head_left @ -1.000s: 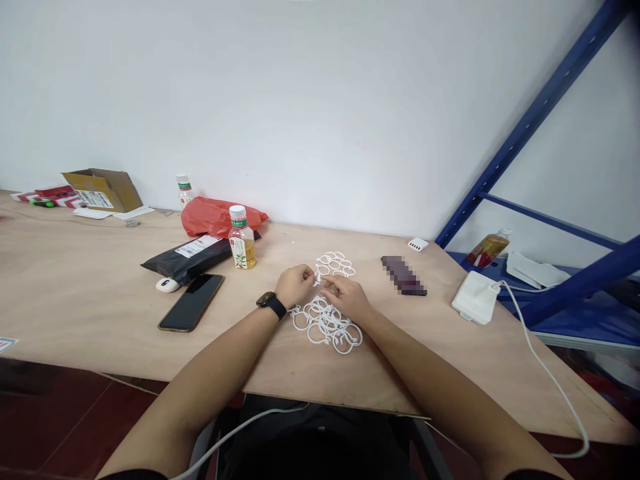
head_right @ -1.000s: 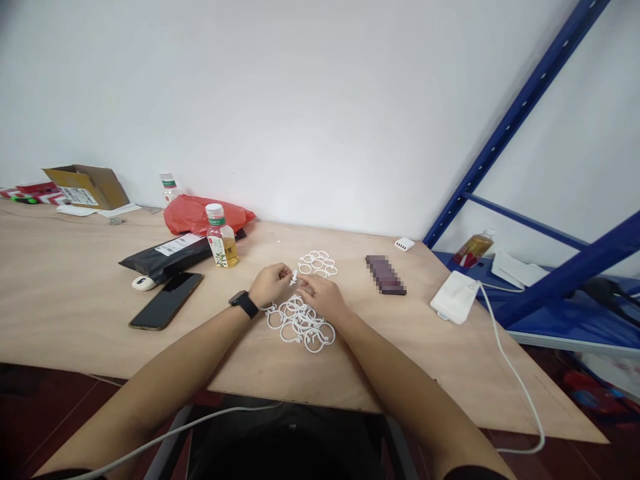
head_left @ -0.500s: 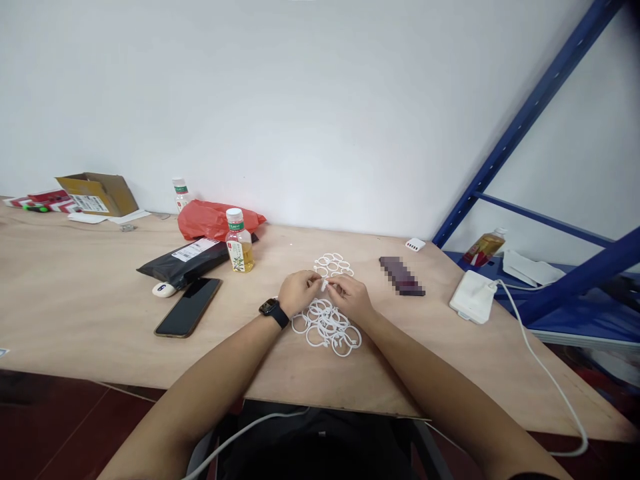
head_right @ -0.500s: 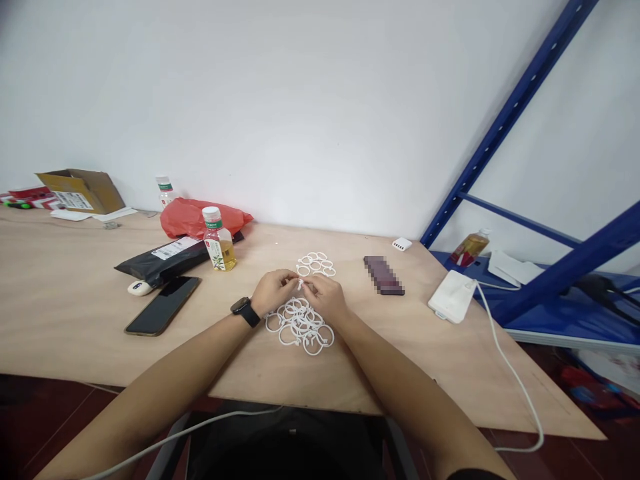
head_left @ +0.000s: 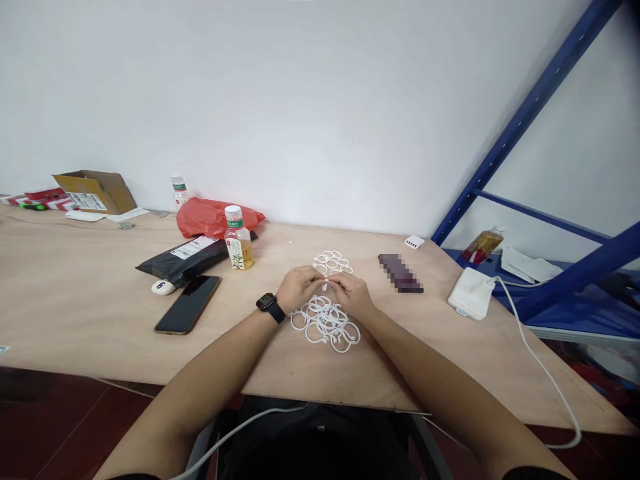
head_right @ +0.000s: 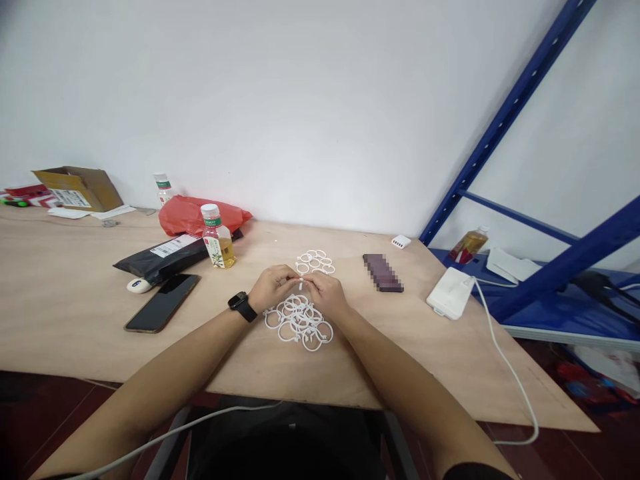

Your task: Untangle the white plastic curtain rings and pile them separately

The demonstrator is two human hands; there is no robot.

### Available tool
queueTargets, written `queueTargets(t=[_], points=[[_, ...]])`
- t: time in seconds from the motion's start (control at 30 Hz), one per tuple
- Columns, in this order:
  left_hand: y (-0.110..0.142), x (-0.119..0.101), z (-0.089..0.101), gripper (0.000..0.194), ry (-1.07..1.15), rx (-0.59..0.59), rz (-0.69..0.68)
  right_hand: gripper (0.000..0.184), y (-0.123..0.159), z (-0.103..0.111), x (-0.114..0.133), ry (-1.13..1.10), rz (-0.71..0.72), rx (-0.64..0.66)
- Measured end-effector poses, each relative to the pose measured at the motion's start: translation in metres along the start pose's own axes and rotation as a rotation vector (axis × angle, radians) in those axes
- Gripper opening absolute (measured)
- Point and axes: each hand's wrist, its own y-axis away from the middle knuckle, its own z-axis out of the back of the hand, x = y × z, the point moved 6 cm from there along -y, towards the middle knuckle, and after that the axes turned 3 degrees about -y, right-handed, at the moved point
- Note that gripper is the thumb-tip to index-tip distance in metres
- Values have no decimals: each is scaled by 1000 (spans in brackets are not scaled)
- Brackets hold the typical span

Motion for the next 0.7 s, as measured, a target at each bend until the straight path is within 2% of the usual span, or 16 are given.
queueTargets(t=[0.1, 0.17, 0.27, 0.4, 0.5, 0.57, 0.7], points=[[-3, 5, 10, 22, -95, 44, 17, 23, -2, 9, -5, 99, 27, -62], [-3, 18, 18, 21, -203, 125, 66, 25, -4, 15, -12, 228, 30, -75], [4, 48, 31, 17, -305, 288, 208, 28, -4, 17, -30, 422, -28, 18], [19, 77, 37, 21, -217, 509, 369, 27, 1, 10, -48, 479, -139, 146], [24, 79, 31, 17, -134, 610, 407, 24, 4, 4, -45, 423, -163, 157], [21, 73, 23, 12, -116, 612, 367, 23, 4, -1, -40, 377, -156, 167], [11, 61, 8, 18, -250, 470, 232, 21, 4, -9, -30, 266, -177, 220]])
